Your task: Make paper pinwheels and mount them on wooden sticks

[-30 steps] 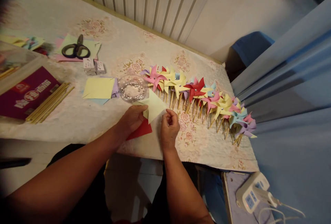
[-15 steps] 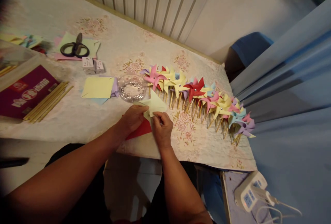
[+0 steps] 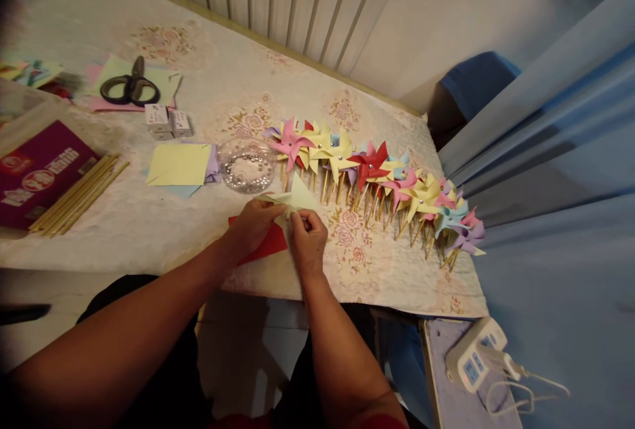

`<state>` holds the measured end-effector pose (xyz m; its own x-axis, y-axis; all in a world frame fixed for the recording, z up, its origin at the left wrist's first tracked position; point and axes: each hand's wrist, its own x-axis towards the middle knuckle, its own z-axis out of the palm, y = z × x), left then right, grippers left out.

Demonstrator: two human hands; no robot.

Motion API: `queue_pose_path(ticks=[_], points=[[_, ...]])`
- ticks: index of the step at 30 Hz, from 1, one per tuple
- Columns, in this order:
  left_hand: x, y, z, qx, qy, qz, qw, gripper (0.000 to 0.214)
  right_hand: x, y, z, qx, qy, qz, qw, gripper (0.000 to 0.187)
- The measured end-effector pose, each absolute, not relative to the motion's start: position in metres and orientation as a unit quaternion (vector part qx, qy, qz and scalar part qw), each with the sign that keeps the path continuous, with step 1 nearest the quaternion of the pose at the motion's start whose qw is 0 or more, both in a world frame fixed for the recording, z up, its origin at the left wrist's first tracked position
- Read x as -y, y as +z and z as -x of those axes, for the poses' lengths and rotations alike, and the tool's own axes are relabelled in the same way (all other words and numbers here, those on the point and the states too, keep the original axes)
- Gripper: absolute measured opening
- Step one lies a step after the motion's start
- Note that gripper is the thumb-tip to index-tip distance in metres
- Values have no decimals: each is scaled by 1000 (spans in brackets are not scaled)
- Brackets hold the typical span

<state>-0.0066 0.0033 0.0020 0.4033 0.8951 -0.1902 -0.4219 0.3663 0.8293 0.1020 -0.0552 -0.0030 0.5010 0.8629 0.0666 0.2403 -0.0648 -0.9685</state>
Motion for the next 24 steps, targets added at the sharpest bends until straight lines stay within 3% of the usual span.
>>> queue_pose_path(ticks=[24], points=[[1,1,6,-350,425,-451,702,22,52,2,-102,384,266,691,551,25]])
